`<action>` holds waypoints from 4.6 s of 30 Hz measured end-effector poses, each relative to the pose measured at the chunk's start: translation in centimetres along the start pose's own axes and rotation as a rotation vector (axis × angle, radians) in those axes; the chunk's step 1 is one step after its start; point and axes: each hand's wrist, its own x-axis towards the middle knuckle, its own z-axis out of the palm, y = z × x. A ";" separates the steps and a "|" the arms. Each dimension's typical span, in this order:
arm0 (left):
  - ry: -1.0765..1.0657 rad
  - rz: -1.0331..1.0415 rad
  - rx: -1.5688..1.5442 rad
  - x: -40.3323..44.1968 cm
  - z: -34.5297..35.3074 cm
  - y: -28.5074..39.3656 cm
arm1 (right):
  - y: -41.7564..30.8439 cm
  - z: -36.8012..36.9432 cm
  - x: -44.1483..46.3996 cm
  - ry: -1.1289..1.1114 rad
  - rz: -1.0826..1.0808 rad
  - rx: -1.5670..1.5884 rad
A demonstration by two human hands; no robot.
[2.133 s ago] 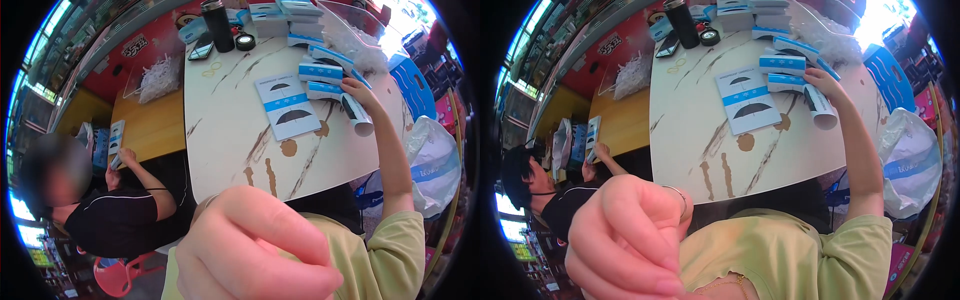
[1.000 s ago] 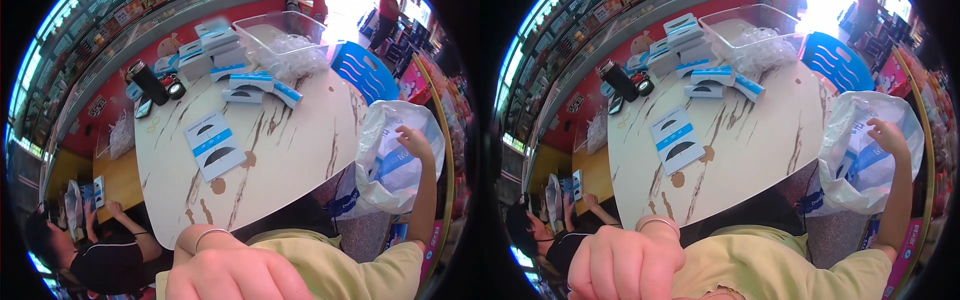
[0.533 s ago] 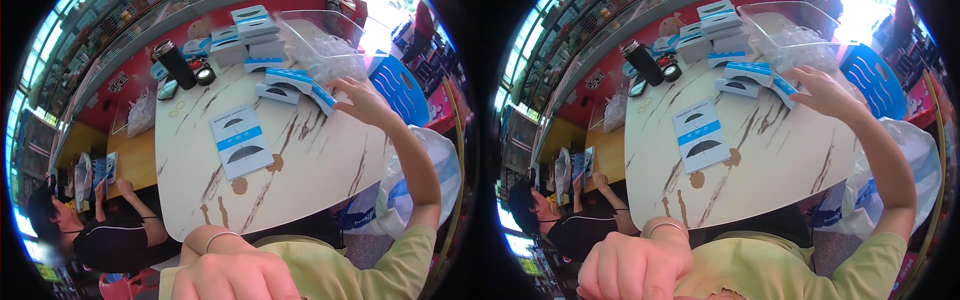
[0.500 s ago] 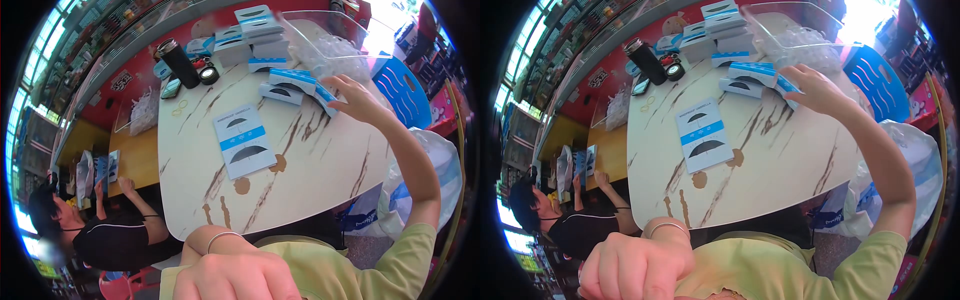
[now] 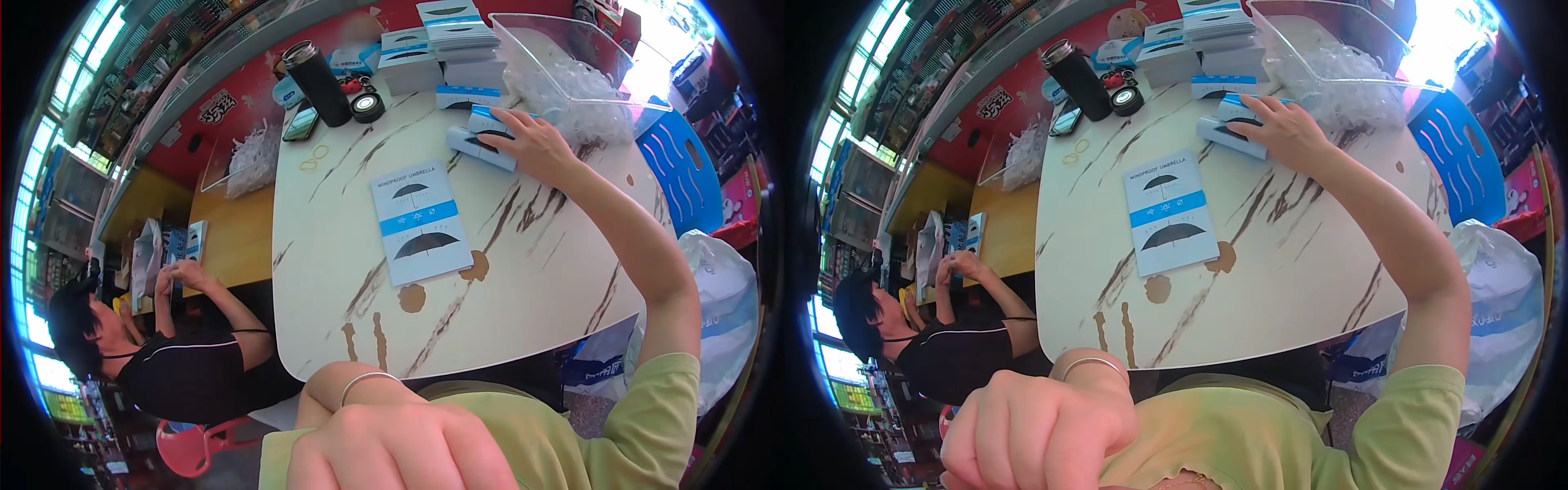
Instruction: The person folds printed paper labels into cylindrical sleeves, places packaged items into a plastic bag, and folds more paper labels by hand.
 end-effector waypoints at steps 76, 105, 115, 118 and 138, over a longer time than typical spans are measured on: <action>0.831 -0.670 0.940 -5.3 -17.9 4.2 | 2.4 0.8 5.4 0.090 0.982 1.255; -0.162 -0.833 0.951 0.5 -11.4 -10.2 | 2.6 -24.0 -21.4 0.031 0.819 0.745; -0.618 -0.627 0.878 -6.3 -2.0 -24.7 | 0.3 -28.0 -38.9 -0.117 1.234 0.413; -0.687 -0.632 0.933 -6.9 -1.1 -24.1 | 1.6 -25.2 -42.2 -0.142 1.212 0.339; 0.025 -0.513 -0.083 -2.8 1.4 -1.2 | -3.9 -24.1 -15.6 -0.165 0.281 0.379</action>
